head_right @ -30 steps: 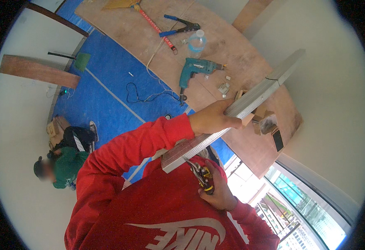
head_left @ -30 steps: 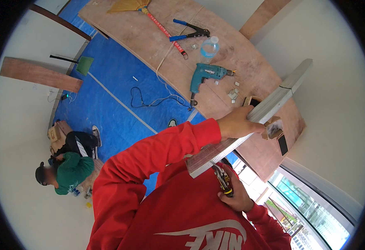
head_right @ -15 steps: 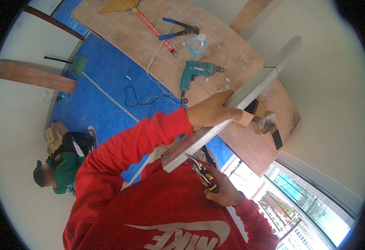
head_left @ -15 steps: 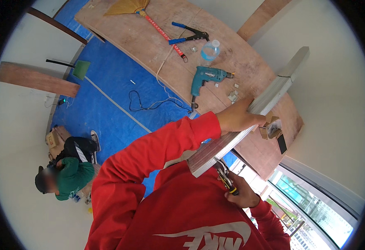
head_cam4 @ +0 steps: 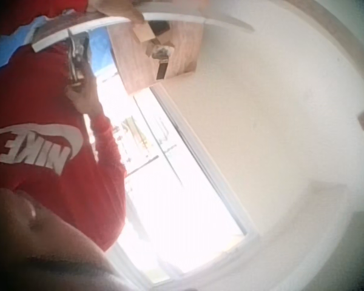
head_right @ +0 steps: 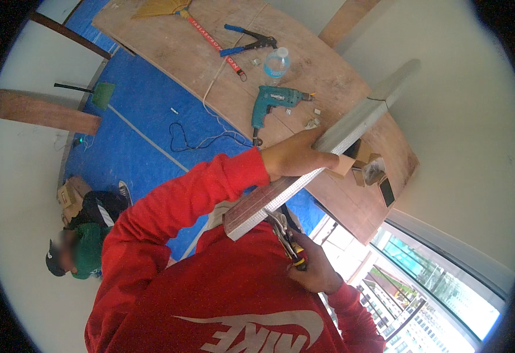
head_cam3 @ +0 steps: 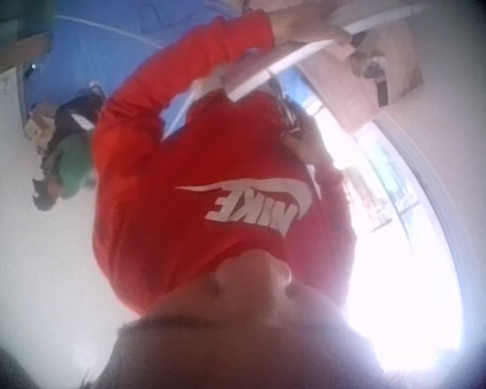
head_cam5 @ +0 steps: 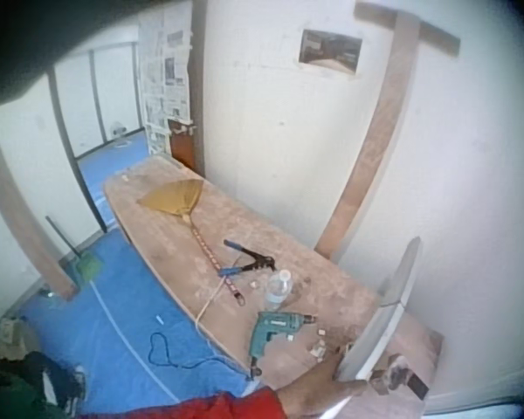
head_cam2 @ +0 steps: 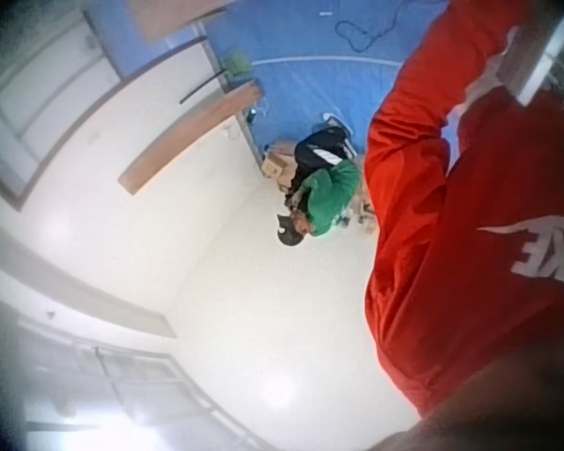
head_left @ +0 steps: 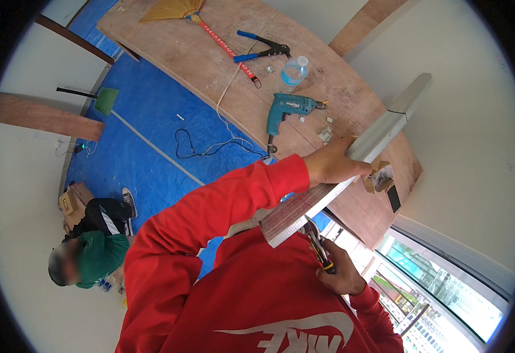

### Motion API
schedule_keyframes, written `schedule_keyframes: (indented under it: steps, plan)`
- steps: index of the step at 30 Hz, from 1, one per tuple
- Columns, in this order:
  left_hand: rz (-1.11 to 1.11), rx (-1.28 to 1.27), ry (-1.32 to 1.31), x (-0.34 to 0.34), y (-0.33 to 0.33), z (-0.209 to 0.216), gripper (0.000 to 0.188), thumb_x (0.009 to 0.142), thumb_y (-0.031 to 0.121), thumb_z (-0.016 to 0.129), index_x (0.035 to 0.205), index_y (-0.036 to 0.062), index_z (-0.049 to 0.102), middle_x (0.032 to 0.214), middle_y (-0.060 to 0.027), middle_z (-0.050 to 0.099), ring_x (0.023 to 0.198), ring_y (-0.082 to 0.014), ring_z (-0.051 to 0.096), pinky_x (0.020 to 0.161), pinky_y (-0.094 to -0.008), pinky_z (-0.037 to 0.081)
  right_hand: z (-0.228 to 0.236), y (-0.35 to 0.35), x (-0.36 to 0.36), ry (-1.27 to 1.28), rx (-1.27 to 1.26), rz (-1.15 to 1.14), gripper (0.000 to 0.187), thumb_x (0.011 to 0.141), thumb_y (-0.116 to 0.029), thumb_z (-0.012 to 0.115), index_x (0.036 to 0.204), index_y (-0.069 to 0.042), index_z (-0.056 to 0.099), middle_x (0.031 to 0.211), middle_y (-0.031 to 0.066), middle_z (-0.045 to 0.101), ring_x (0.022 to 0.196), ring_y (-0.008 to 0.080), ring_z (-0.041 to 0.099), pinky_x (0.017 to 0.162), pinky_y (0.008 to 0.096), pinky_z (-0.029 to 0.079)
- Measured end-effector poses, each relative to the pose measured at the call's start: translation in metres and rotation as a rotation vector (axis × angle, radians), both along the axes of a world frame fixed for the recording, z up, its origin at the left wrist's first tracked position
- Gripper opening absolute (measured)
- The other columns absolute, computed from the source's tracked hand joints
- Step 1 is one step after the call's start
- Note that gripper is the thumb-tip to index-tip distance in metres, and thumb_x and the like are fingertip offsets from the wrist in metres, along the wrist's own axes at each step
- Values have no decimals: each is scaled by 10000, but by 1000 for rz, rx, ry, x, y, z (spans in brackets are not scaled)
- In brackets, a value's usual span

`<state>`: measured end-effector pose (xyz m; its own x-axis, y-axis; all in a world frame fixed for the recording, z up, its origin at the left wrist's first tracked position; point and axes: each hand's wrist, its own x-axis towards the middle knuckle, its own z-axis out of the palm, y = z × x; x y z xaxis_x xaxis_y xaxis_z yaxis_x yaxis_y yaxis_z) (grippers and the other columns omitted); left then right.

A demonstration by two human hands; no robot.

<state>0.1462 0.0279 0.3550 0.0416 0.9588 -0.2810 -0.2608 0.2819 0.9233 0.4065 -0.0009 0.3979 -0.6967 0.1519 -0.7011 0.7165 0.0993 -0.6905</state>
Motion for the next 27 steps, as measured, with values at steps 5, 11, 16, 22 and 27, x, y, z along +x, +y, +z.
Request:
schedule_keyframes:
  steps: [5, 11, 16, 22, 27]
  plan:
    - [31, 46, 5, 3, -1, 0, 760, 836, 300, 696, 1433, -105, 457, 1254, -297, 627, 1143, -343, 628, 984, -372, 488, 4, -9, 0, 60, 88, -17, 835, 723, -63, 701, 1507, 42, 434, 1276, 236, 617, 1198, 365, 614, 1078, 413, 454]
    - [26, 29, 29, 4, -7, 0, 766, 823, 318, 705, 1418, -103, 471, 1237, -289, 635, 1109, -333, 640, 961, -371, 494, 9, -12, -2, 42, 108, -10, 835, 715, -69, 700, 1505, 26, 447, 1245, 237, 619, 1173, 381, 621, 1058, 415, 466]
    - [51, 63, 29, 4, -11, -1, 740, 815, 310, 705, 1394, -102, 497, 1175, -264, 663, 1062, -310, 655, 929, -361, 504, 11, -15, -3, 36, 119, 1, 837, 709, -78, 720, 1497, 28, 458, 1237, 239, 620, 1162, 394, 627, 1048, 418, 476]
    - [60, 27, 36, 3, -15, -6, 717, 799, 293, 711, 1365, -106, 524, 1121, -253, 675, 993, -303, 660, 879, -360, 516, 10, -18, -3, 49, 134, 3, 831, 710, -83, 738, 1490, 22, 471, 1236, 235, 624, 1157, 387, 635, 1044, 420, 482]
    - [81, 27, 83, 5, -18, -15, 727, 787, 300, 724, 1351, -116, 531, 1090, -237, 678, 970, -284, 657, 870, -356, 514, 9, -22, -3, -50, 92, 15, 820, 741, -98, 738, 1502, 9, 453, 1259, 237, 626, 1171, 382, 636, 1059, 431, 476]
